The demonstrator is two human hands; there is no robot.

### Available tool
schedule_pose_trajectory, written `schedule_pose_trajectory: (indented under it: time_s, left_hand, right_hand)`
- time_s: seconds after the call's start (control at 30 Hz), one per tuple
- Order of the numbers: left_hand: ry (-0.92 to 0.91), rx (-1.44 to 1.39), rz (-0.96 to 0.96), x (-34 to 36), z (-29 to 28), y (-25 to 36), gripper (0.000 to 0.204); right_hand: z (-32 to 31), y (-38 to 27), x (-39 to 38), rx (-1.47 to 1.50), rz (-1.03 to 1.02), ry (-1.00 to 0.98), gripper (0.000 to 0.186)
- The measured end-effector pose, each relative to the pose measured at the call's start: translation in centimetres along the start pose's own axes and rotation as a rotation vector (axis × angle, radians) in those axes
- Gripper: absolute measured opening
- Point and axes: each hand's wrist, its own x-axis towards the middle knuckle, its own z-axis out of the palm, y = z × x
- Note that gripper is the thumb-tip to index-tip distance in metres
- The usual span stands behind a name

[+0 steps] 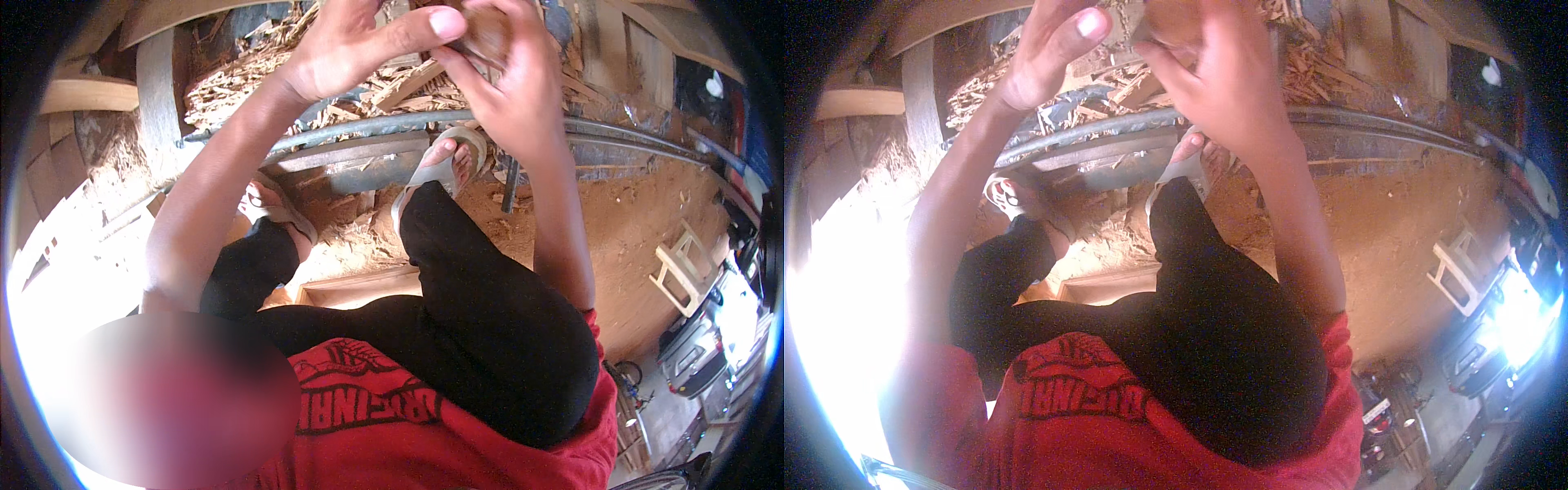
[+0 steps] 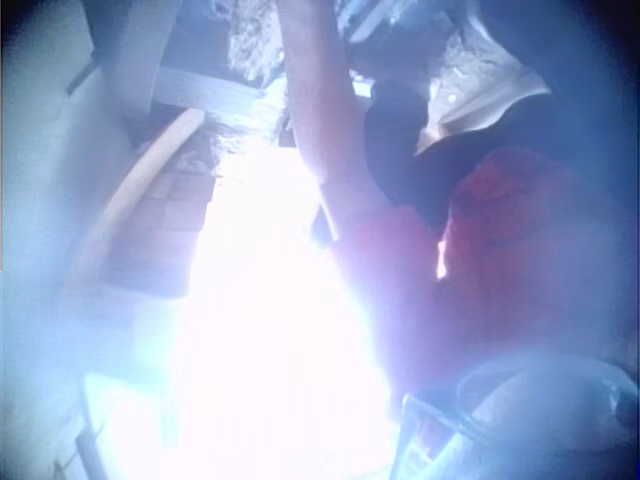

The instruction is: The person uses a hammer to repeatedly strike a small wooden block positioned between floor joists, likely to drive a nail or adjust the block. The person remains seated on the floor throughout the task.

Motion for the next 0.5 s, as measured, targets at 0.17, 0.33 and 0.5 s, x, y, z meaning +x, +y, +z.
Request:
schedule_pose_trajectory:
  time_s: [0.17, 0.33, 0.5]
  left_hand:
    - [-0.189, -0.095, -0.373, 1.5, 0.2, 4.2, 0.068]
    - [-0.14, -0.105, -0.467, 1.6, -0.2, 3.3, 0.033]
    - [-0.121, 0.173, -0.483, 1.7, -0.3, 3.1, 0.014]
  right_hand:
    - [0.5, -1.5, 2.0, 0.021, 0.177, -0.027, 0.052]
    - [-0.5, -0.3, -1.3, 0.023, 0.153, -0.04, 0.048]
    - [-0.2, 6.3, -12.1, -0.076, 0.599, 0.201, 0.048]
